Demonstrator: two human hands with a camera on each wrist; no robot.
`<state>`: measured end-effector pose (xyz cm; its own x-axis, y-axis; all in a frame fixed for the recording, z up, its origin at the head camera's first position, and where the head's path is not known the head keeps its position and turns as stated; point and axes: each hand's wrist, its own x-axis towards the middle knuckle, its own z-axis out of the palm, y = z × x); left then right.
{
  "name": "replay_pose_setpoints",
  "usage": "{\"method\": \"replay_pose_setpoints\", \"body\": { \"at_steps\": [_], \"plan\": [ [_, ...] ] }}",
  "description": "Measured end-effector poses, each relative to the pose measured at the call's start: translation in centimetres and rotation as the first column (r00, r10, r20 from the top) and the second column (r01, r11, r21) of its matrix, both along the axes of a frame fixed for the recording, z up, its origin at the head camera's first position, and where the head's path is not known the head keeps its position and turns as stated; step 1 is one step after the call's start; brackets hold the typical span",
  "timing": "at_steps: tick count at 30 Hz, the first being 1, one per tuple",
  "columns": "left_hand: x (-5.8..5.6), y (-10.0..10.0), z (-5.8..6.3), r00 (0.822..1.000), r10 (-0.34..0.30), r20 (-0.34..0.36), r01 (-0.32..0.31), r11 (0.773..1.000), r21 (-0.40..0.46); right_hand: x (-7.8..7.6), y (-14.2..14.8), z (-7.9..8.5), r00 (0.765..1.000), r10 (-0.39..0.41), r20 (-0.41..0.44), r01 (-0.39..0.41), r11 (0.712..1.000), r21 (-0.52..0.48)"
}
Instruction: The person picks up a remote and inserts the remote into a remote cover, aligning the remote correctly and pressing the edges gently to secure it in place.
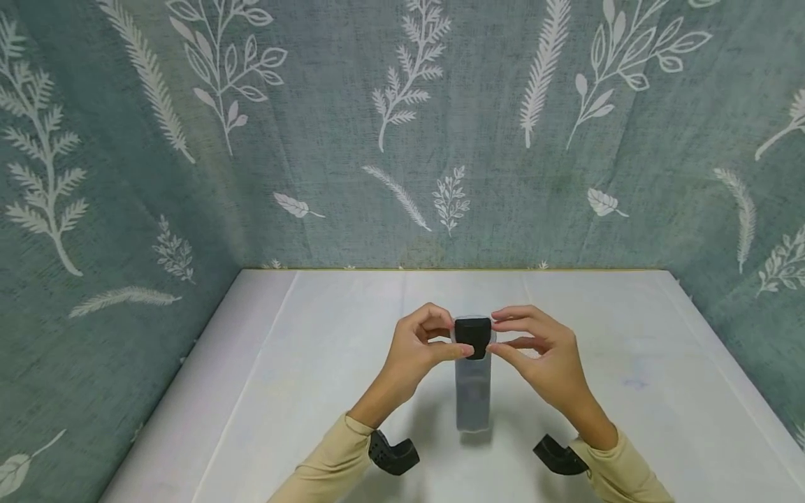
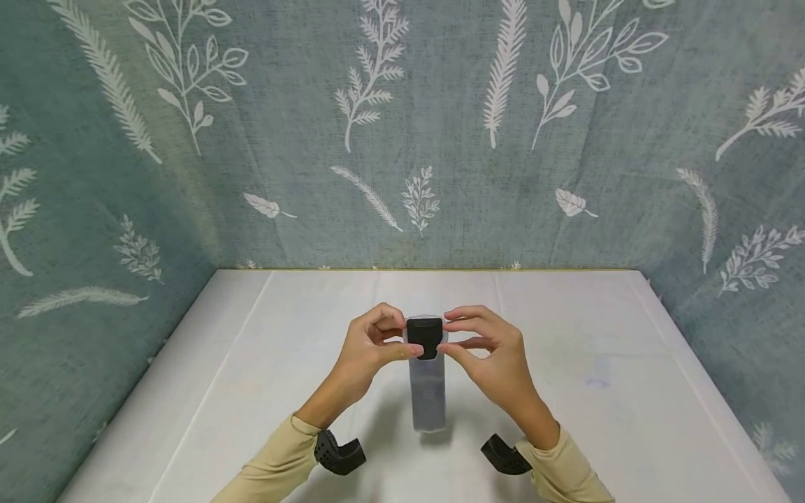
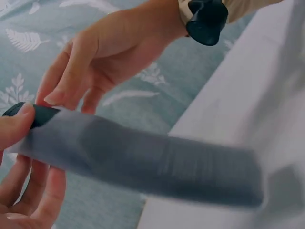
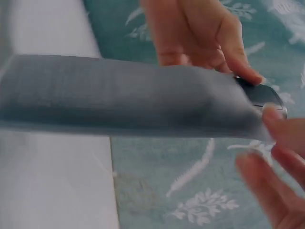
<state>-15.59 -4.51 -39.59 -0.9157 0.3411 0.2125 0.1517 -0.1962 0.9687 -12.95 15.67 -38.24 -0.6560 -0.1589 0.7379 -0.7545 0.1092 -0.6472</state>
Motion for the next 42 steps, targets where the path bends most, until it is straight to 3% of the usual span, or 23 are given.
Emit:
{"method": "replay_pose_setpoints", "body": {
  "at_steps": [7, 12, 18, 23, 26, 29, 33, 39, 42],
  "plan": [
    [0.0, 0.2, -0.5, 0.998, 0.050, 0.025, -0.050, 0.999, -0.001, 0.8, -0.9, 1.2, 0.967, -0.155, -0.204, 0.183, 0.975, 0.125],
    [0.1, 0.2, -0.5, 0.995, 0.093, 0.037, -0.093, 0.996, 0.004, 0.9, -0.9, 1.2, 0.958, -0.181, -0.222, 0.221, 0.960, 0.170],
    [0.3, -0.1, -0.3, 0.993, 0.105, 0.046, -0.106, 0.994, 0.017, 0.1, -0.6, -0.6, 0.970, -0.201, -0.136, 0.225, 0.956, 0.188],
    [0.7, -0.2, 0.1, 0.996, 0.089, 0.029, -0.090, 0.995, 0.032, 0.3, -0.5, -1.2, 0.989, -0.145, 0.034, 0.139, 0.980, 0.139],
    [0.9, -0.3, 0.3, 0.997, 0.082, 0.009, -0.083, 0.996, 0.042, 0.5, -0.5, -1.2, 0.983, -0.086, 0.165, 0.075, 0.994, 0.075],
    [0.9, -0.3, 0.3, 0.997, 0.072, -0.012, -0.071, 0.996, 0.056, 0.6, -0.3, -1.0, 0.945, -0.022, 0.326, 0.022, 1.000, 0.003],
    [0.8, -0.1, 0.3, 0.999, 0.040, -0.031, -0.037, 0.997, 0.073, 0.4, 0.0, -1.0, 0.868, 0.090, 0.488, -0.038, 0.993, -0.115],
    [0.7, 0.0, 0.3, 0.999, 0.027, -0.021, -0.026, 0.997, 0.071, -0.1, 0.6, -1.3, 0.818, 0.227, 0.529, -0.148, 0.971, -0.188],
    [0.7, 0.0, 0.2, 1.000, 0.024, -0.014, -0.023, 0.998, 0.062, -0.2, 0.7, -1.4, 0.795, 0.241, 0.557, -0.151, 0.967, -0.203]
  ]
}}
